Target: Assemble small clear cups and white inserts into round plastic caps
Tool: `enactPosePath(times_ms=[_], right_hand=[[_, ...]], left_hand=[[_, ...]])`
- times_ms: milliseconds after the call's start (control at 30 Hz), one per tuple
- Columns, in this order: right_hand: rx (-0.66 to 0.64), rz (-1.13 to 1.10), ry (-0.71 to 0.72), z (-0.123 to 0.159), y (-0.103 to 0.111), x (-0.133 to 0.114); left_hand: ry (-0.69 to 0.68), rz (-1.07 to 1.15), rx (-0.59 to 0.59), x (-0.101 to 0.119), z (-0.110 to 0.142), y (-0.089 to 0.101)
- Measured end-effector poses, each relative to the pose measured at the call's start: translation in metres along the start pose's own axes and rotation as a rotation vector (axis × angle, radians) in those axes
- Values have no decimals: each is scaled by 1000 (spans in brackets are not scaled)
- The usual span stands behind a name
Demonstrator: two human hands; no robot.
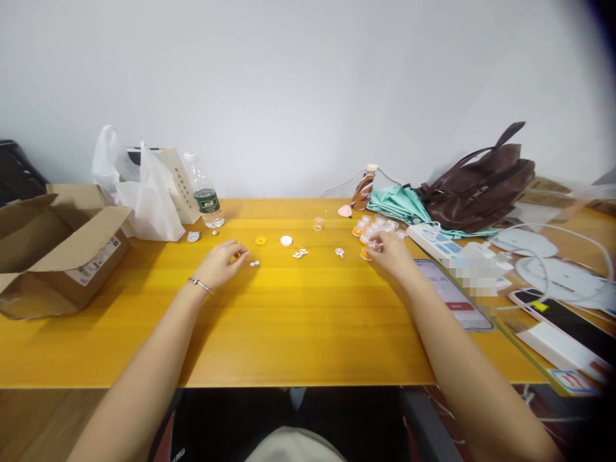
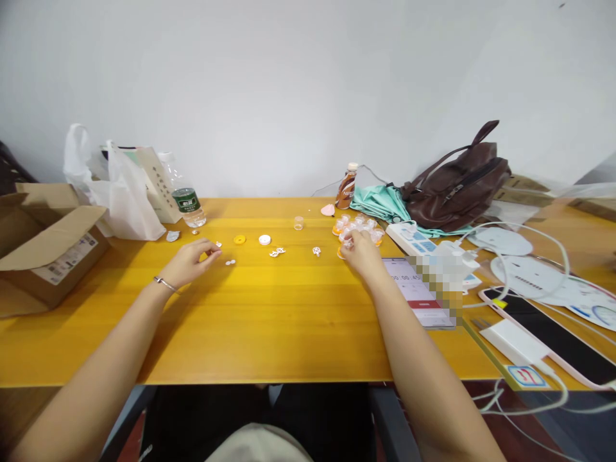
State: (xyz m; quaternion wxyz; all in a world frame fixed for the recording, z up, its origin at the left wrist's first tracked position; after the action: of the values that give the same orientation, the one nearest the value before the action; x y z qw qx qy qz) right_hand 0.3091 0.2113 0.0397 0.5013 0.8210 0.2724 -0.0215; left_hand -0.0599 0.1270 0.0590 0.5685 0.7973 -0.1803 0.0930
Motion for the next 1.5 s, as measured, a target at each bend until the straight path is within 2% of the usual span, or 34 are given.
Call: enactPosePath(times_ms=[100,233,267,367,467,533,667,833,1067,1267,1400,1500], right_hand=[[-200,-204,136,4,-11,-29],[-475,-492,269,25,-27,-83],[-498,-541,280,30,-31,-95],[-456,-681,288,39,-43,-127],[-414,-767,324,46,-57,-150],[-430,-811,367,50,-64,-162],[-490,-874,376,56,-71,-167],[-559,-899,291,59,-82,-161],[-552,-898,275,58,-88,-159],[-513,-870,302,61,-80,-164],[-421,-625,323,61,-71,-167],[-407,-399,345,61,-70,-172]], left_hand=[[-34,48,7,14,4,3],[-83,139,-20,30,10,-1],[-96,163,-48,35,12,-5],[-140,233,-183,51,19,-26],[-169,267,-317,70,29,-53],[-194,266,-370,84,35,-68],[-207,239,-333,98,39,-82],[-197,267,-348,96,38,-86],[-173,305,-394,93,35,-87],[-188,333,-429,95,37,-85],[-216,348,-435,97,39,-84],[-235,305,-407,99,39,-84]])
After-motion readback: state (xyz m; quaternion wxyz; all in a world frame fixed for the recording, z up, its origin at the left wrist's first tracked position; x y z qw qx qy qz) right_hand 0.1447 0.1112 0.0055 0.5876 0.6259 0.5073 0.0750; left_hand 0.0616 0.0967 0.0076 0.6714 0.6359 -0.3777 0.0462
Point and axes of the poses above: each hand's wrist, its own z-axis away from the middle knuckle, its own y-axis out of the back of the hand, x = y × z, the point moved 9 cm from there along -z, towards the middle knuckle, and after that the axes turned 13 degrees about y, right-handed, at the moved point
